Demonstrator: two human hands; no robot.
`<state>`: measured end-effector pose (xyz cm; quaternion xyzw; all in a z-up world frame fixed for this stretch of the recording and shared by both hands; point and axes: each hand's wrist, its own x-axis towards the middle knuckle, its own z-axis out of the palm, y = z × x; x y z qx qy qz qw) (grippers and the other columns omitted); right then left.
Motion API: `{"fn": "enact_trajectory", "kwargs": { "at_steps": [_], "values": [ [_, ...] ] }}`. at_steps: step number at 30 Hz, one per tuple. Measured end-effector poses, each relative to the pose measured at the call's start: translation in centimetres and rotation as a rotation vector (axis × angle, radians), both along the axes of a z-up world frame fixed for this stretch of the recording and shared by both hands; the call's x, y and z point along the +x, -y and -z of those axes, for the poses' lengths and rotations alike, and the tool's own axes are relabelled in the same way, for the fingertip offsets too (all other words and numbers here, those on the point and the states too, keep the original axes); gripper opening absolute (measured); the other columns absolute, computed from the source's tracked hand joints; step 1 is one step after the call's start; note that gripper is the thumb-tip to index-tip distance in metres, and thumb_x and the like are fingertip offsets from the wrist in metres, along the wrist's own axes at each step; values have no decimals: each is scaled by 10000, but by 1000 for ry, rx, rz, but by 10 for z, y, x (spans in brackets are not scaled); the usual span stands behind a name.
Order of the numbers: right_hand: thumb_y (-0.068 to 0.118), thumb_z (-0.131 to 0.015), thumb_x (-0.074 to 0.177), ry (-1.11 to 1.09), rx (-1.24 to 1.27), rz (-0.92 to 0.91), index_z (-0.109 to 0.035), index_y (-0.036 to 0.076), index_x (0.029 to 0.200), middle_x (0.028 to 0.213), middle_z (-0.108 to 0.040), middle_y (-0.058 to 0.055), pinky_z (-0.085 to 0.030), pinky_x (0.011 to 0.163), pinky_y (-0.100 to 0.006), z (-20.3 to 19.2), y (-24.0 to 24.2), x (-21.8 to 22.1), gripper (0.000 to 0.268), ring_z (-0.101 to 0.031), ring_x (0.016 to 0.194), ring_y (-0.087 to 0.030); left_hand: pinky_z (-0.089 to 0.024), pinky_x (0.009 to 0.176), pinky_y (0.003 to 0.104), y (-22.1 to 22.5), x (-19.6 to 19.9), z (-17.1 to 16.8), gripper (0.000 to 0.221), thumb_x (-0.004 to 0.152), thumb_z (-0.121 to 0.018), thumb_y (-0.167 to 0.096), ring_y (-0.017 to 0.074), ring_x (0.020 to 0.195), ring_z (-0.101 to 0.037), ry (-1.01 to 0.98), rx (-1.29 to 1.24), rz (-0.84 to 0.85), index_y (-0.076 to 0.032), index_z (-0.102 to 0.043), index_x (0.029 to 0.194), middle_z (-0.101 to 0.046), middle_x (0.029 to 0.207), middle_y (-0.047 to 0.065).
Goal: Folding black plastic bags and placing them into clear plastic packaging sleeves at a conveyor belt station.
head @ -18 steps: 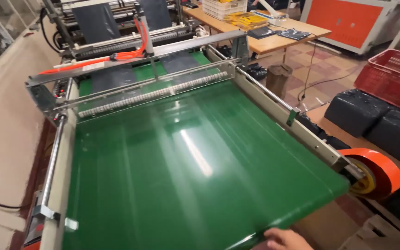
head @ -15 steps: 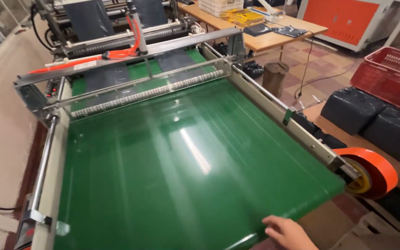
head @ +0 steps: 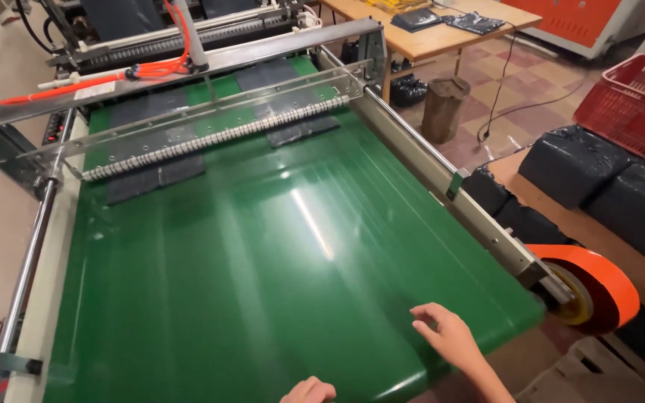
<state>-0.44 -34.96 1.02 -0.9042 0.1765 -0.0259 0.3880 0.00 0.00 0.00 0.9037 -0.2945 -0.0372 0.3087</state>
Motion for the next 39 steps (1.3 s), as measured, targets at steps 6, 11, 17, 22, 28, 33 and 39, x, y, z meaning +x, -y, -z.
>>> {"fn": "enact_trajectory", "kwargs": {
  "at_steps": [6, 11, 17, 22, 28, 33, 39],
  "values": [
    [337, -673, 839, 54, -63, -32, -734, 275, 1091, 1057, -736, 123, -532, 779, -243, 23, 26, 30, 266, -722, 968, -43, -365, 591, 261, 29, 20, 1, 273, 893, -584, -541, 104, 721, -543, -70, 70, 10, -280, -663, 873, -518, 793, -94],
    [318, -671, 857, 186, -143, -123, -699, 202, 1127, 1124, -692, 47, -495, 918, -318, 42, 44, 75, 295, -656, 1061, -155, -375, 525, 281, 62, 22, 23, 190, 837, -607, -425, 106, 708, -539, 66, -2, -15, -259, -665, 764, -567, 781, -106],
    [334, -680, 857, 240, -214, 13, -663, 139, 1197, 1169, -659, -55, -479, 957, -398, 48, 81, 134, 392, -619, 1107, -262, -413, 504, 323, 92, 33, 37, 384, 872, -487, -583, 127, 848, -589, 190, -48, -19, -260, -651, 745, -640, 878, -123],
    [408, -654, 885, 57, -212, 174, -578, 66, 1319, 1289, -595, -127, -475, 969, -475, 22, 106, 164, 558, -549, 1203, -318, -569, 555, 445, 106, 65, 61, 346, 665, -797, -290, 234, 1113, -517, 154, 118, 227, -220, -628, 958, -575, 1144, -39],
    [565, -623, 890, -272, -257, 326, -416, 11, 1447, 1408, -471, -176, -476, 989, -501, 36, 124, 173, 812, -439, 1294, -376, -358, 1031, 607, 149, 79, 42, 689, 709, -888, -416, 312, 1433, -281, 188, 305, 158, -148, -553, 1249, -410, 1505, 59],
    [539, -912, 680, -562, -258, 437, -447, 34, 1316, 1310, -534, -171, -531, 949, -482, 42, 129, 142, 936, -550, 1211, -374, -253, 1071, 647, 170, 81, 59, 896, 763, -838, -571, 340, 1471, -173, 150, 354, 199, -99, -442, 1415, -308, 1572, 101],
    [642, -767, 731, -712, -206, 359, -491, 136, 867, 775, -576, 4, -400, 586, -322, 17, 130, 127, 592, -554, 673, -186, -280, 1056, 634, 177, 75, 77, 874, 725, -824, -610, 399, 1416, -270, 233, 292, 151, -106, -490, 1356, -401, 1500, 138]
  ]
}}
